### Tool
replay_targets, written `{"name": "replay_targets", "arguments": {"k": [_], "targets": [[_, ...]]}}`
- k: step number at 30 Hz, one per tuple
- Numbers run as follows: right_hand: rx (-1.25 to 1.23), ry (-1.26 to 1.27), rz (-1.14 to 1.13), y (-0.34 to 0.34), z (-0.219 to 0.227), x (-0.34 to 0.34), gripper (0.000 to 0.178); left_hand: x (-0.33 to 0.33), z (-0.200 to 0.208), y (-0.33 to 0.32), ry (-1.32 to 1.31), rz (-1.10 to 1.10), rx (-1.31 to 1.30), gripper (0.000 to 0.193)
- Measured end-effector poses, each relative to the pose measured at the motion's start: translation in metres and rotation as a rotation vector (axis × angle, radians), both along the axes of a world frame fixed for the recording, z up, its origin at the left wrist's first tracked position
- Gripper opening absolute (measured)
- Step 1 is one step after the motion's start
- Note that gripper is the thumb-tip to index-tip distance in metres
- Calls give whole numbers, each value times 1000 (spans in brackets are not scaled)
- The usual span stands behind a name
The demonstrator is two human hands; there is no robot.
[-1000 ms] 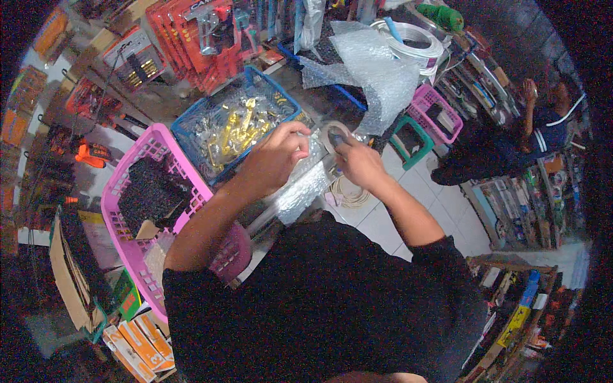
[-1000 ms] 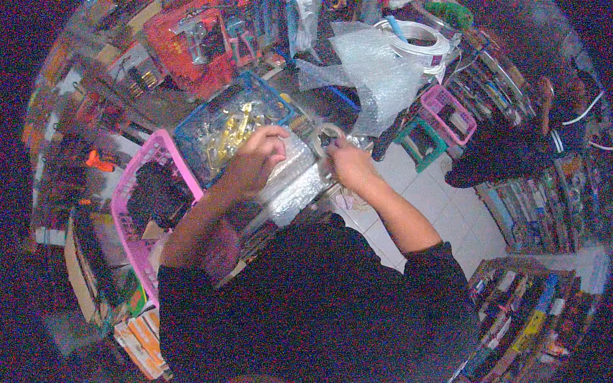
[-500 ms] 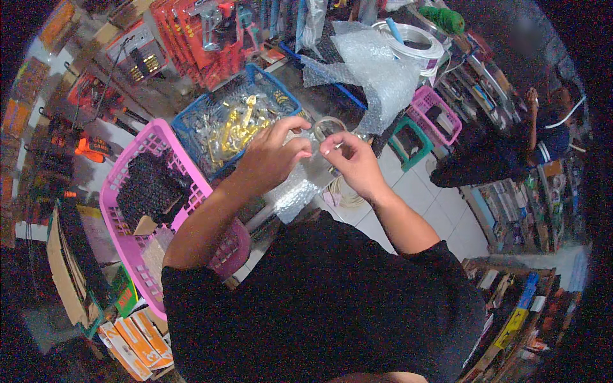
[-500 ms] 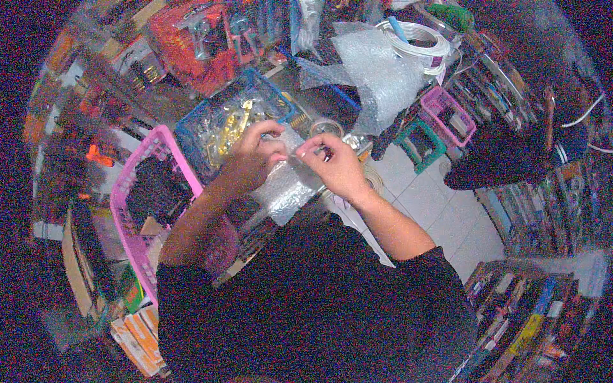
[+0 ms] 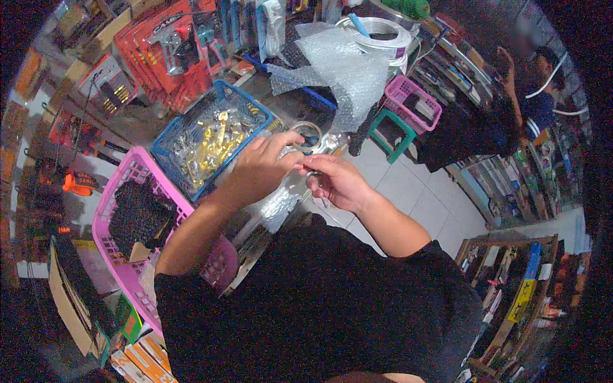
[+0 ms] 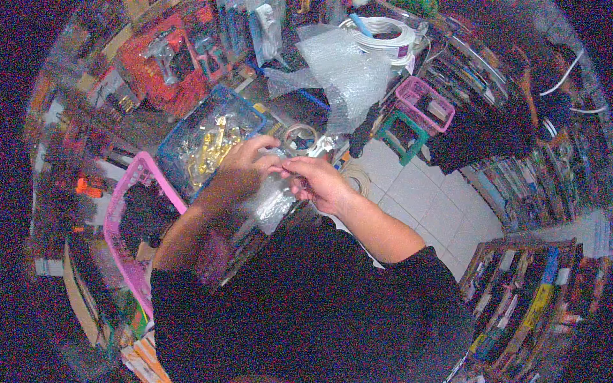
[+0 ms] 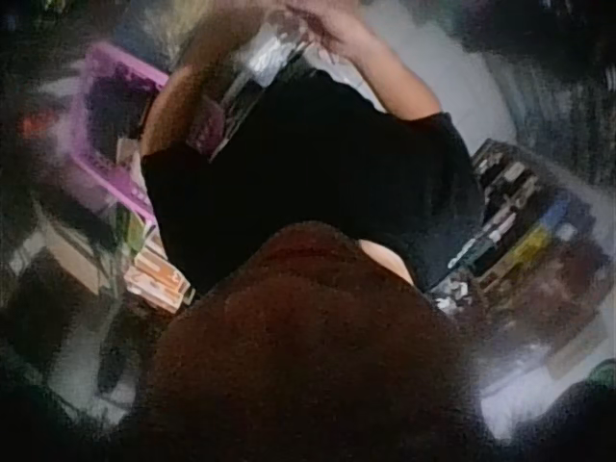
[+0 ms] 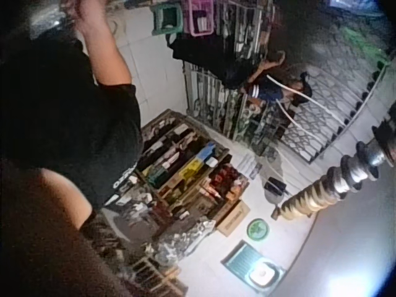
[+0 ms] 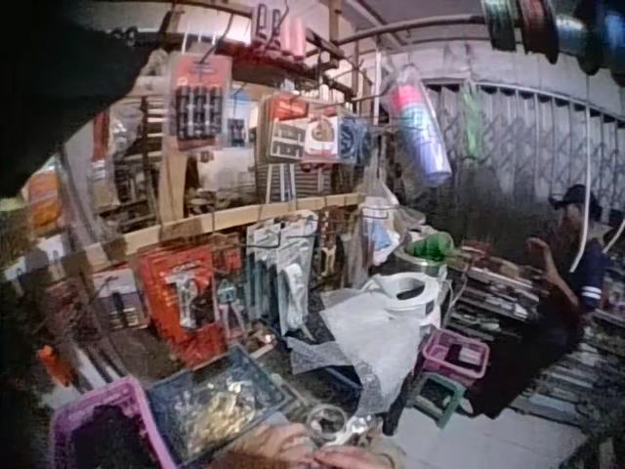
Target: The person wraps an object in bubble wrap, secures it with tape, places it into a basket, and then folds a cardboard box.
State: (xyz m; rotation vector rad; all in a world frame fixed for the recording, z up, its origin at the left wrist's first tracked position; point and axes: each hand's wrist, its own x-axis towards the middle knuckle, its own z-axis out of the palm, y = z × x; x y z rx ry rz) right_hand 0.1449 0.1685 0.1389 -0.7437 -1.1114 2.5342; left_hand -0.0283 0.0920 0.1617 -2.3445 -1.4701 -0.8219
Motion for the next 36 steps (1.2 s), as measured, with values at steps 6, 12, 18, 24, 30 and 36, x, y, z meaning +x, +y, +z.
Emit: {"name": "replay_targets", "arguments": {"k": [6,12,18,24,30,36], "targets": [[-114,-22,-95,3,-5,7,11,10,5,8,171,-61,21,19],[-6,-39,-266,3,-16,8,13,20,15,7,165,-16,2,26],[91,3,-444,9,-40,15,15,81,65,32,239,70,-199,28],[346,-85,-468,8,-66,19,15,123,64,43,-442,113,168,15],[529,-421,-376,15,-105,31,15,80,-32,-2,-488,642,145,30],[461,-487,-590,31,-141,65,12,62,-113,-71,-403,1067,108,60]]}}
